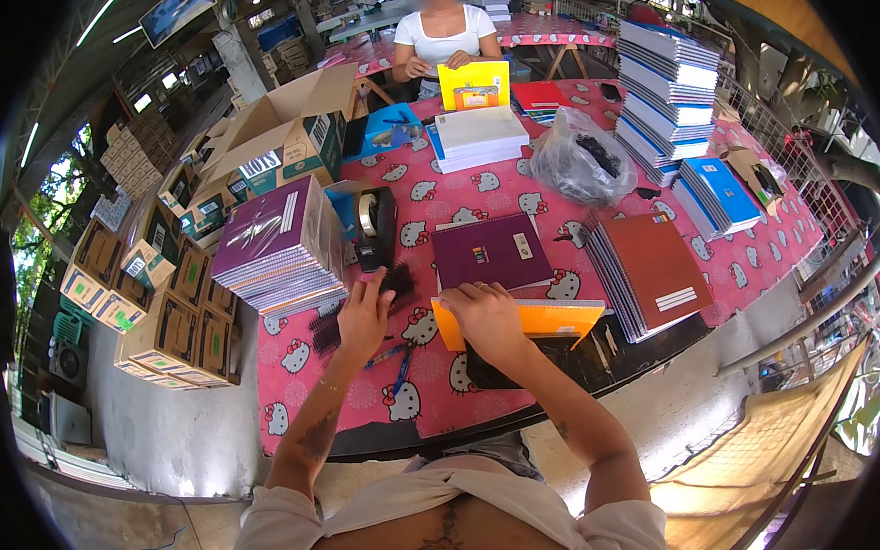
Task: The person picks up notebooks of various colors from a table, turns them over, and stacks them into groups.
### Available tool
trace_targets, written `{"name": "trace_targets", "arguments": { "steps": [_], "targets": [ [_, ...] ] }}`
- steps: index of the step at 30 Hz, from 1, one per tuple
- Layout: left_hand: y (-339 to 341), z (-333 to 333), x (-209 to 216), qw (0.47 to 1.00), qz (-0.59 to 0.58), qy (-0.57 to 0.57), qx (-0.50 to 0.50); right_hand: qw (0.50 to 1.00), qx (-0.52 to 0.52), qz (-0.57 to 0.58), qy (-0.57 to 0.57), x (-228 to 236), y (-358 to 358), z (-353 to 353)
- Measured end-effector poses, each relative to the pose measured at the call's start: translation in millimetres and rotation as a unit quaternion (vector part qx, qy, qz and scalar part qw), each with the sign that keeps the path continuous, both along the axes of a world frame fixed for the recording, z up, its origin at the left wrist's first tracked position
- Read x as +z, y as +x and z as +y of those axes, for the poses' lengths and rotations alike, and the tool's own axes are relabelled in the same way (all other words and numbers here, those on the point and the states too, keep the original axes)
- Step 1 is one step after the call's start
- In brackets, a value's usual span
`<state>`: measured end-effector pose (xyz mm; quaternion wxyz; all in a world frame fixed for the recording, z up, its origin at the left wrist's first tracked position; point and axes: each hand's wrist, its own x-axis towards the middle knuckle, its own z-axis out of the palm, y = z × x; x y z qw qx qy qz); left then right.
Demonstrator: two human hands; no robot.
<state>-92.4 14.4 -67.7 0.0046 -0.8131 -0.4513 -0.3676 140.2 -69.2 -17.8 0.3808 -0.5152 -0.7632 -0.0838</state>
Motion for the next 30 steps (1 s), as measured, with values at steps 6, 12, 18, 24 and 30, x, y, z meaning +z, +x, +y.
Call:
{"name": "trace_targets", "arguments": {
  "steps": [6, 12, 18, 24, 30],
  "targets": [
    [30, -64, 39, 0.975, -0.176, -0.068, -0.116, 1.0, 0.014, 0.023, -0.006, 5, -5, 3],
    [38, -71, 39, 0.965, -0.219, -0.115, -0.087, 0.999, 0.024, 0.036, -0.014, 7, -5, 3],
    [37, -65, 40, 0.983, -0.158, -0.009, -0.09, 0.999, 0.015, 0.033, -0.015, 5, -4, 4],
    [38, -62, 35, 0.971, -0.21, -0.062, -0.101, 0.999, 0.021, 0.032, -0.003, 11, -7, 1],
    [42, -57, 42, 0.974, -0.198, -0.048, -0.102, 0.999, 0.032, 0.03, -0.011, 7, -5, 0]
  ]
}}
